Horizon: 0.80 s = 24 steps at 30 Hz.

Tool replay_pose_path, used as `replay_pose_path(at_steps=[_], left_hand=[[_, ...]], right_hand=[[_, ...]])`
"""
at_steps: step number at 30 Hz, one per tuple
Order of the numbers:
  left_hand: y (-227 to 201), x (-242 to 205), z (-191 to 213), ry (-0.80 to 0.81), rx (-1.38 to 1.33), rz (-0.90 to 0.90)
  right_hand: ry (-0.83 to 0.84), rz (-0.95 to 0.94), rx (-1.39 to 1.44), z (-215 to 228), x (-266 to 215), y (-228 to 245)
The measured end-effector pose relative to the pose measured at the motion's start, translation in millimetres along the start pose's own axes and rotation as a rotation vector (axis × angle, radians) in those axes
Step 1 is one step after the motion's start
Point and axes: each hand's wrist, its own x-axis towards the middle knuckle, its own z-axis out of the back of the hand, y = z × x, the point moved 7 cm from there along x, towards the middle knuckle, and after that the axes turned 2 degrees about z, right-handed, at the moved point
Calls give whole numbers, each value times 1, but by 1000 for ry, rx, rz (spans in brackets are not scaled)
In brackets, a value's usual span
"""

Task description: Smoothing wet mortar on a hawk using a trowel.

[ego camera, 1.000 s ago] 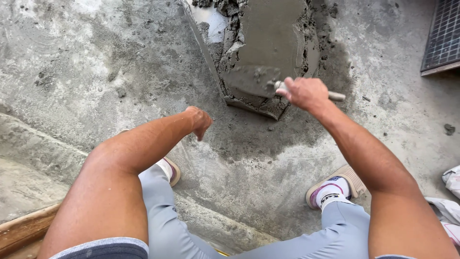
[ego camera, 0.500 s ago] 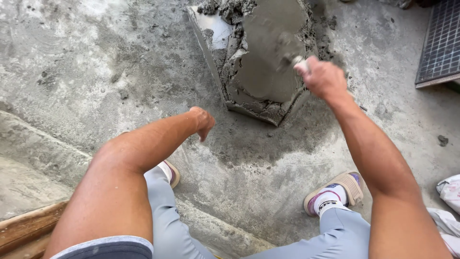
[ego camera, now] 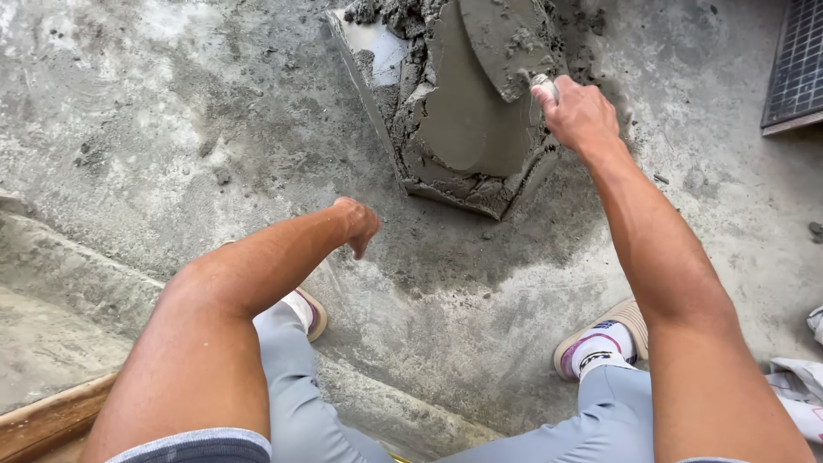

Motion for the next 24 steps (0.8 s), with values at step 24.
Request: replay_pose_path(at_steps=[24], left_hand=[[0, 1, 5, 31, -41, -11]], right_hand=[[408, 442, -324, -96, -62, 7]])
